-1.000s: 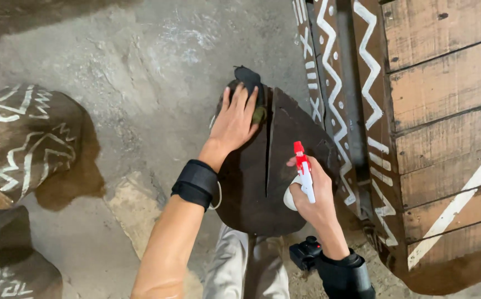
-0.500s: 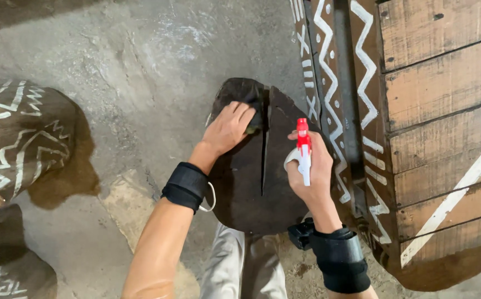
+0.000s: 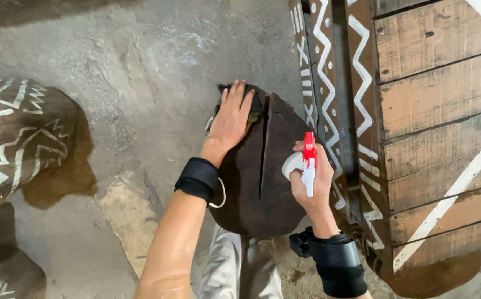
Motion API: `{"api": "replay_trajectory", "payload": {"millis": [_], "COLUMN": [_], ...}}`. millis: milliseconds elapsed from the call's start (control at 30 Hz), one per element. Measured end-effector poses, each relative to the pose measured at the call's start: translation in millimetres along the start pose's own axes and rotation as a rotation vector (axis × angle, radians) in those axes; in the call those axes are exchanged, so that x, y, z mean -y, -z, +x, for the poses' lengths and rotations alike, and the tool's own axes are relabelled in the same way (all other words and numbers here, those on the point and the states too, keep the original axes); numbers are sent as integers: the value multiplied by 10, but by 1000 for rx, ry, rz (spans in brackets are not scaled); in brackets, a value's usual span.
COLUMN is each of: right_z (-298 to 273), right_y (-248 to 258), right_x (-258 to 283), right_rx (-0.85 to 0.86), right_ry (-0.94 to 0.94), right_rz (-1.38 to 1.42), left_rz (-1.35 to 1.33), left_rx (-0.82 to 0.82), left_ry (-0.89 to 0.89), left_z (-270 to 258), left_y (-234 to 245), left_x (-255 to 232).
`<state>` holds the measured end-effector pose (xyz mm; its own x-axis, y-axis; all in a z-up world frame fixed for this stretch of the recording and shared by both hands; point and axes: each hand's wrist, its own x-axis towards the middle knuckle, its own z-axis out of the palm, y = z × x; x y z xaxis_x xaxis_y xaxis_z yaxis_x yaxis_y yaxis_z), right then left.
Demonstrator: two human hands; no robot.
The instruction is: The person sprays a liquid from a white bottle with a red nozzle onto several wooden stools and a wooden table, then wipes each surface with a dark cloth. The person moves between multiple stools and a table, repeating the spray-and-wipe sequence on each item.
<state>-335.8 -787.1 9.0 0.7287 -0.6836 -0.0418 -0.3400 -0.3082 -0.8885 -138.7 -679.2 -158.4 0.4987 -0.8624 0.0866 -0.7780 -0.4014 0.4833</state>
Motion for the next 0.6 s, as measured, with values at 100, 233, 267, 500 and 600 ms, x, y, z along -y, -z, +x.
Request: {"api": "replay_trajectory", "payload": {"millis": [100, 233, 267, 500, 600], "right_z": [-40, -43, -48, -125, -144], "right_y": [-43, -29, -27, 0, -26], "right_x": [-23, 15, 8, -137, -105], "right_rx": [-11, -8, -12, -51, -50], "right_ry": [46, 27, 54, 56, 37], "right_rz": [45, -2, -4, 123, 188], "left_rz": [-35, -158, -177, -230, -188], "left_rx": [84, 203, 226, 143, 108], "left_ry": [-115, -266, -282, -253, -173], "left_z": [69, 203, 232, 265, 297], "left_y": [14, 14, 19, 46, 249], "left_x": [-95, -232, -214, 135, 113]}}
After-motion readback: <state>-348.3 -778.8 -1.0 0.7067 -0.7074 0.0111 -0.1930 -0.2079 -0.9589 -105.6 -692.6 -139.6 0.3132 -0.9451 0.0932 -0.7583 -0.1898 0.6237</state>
